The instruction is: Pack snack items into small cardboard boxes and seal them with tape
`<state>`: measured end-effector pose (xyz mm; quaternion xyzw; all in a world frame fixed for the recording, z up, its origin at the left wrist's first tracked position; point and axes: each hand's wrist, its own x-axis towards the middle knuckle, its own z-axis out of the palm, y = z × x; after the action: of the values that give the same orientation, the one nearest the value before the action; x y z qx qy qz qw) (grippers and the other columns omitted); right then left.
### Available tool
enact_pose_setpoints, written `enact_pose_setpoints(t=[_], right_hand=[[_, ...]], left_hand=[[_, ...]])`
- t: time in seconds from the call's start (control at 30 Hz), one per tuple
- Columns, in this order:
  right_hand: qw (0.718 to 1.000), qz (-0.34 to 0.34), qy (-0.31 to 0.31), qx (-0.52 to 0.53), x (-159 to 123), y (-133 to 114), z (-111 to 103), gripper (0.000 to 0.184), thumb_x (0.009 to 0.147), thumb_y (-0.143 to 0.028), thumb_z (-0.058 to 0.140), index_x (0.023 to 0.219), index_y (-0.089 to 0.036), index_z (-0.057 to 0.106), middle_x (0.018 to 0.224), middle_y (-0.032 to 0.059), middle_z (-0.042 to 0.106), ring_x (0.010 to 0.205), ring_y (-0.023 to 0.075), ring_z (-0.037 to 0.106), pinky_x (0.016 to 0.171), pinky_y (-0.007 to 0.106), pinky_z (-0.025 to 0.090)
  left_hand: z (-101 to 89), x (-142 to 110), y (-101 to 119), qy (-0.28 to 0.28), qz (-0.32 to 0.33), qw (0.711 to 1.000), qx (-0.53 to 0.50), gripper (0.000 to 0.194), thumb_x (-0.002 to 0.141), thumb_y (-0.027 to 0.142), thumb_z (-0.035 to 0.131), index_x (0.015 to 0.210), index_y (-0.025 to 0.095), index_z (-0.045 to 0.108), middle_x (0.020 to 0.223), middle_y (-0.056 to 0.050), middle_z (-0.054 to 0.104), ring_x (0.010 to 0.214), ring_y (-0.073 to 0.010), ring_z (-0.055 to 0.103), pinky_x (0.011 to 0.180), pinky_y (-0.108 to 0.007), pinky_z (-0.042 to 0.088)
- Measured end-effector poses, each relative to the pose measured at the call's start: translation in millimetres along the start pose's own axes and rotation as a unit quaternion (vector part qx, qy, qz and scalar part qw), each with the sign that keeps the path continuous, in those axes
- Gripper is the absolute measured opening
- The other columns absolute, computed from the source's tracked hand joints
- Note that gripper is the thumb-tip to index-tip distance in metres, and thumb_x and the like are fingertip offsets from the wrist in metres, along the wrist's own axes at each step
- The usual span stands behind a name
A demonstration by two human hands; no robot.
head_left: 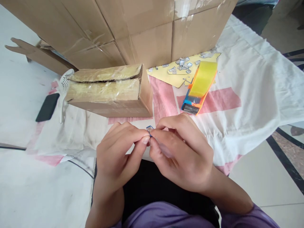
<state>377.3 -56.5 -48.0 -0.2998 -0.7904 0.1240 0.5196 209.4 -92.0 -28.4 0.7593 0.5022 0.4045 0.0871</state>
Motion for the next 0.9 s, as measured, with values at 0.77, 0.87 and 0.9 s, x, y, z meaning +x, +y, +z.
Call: enact_pose_setpoints(t=[0.77, 0.87, 0.9], right_hand=[[0.999, 0.032, 0.008, 0.034, -0.6, -3.8, 1.6, 0.013, 0.089, -0.010, 0.060, 0.096, -0.019, 0.065, 0.096, 0.0076, 0.065, 0.084, 0.0197, 0.063, 0.072, 0.035, 0.056], [0.996, 0.032, -0.004, 0.084, 1.2, -0.1, -1.8, 0.016, 0.087, -0.009, 0.060, 0.099, -0.018, 0.066, 0.097, 0.0075, 0.065, 0.083, 0.0186, 0.063, 0.071, 0.034, 0.057], [0.994, 0.031, -0.009, 0.101, 1.9, 1.3, -3.1, 0.017, 0.086, -0.009, 0.061, 0.100, -0.018, 0.066, 0.098, 0.0079, 0.065, 0.084, 0.0185, 0.064, 0.071, 0.034, 0.057]], left_hand=[[1.5, -0.6, 0.3, 0.005, -0.008, 1.000, -0.003, 0.019, 0.091, 0.007, 0.060, 0.093, 0.026, 0.061, 0.072, 0.003, 0.064, 0.064, -0.0148, 0.055, 0.061, -0.037, 0.039], [-1.3, -0.1, 1.1, -0.004, -0.018, 1.000, -0.011, 0.018, 0.093, 0.008, 0.058, 0.095, 0.026, 0.060, 0.070, 0.003, 0.062, 0.065, -0.0147, 0.057, 0.061, -0.037, 0.043], [-2.2, 0.0, 1.4, -0.007, -0.020, 1.000, -0.005, 0.017, 0.094, 0.010, 0.057, 0.094, 0.026, 0.059, 0.070, 0.003, 0.061, 0.065, -0.0147, 0.057, 0.061, -0.037, 0.044]])
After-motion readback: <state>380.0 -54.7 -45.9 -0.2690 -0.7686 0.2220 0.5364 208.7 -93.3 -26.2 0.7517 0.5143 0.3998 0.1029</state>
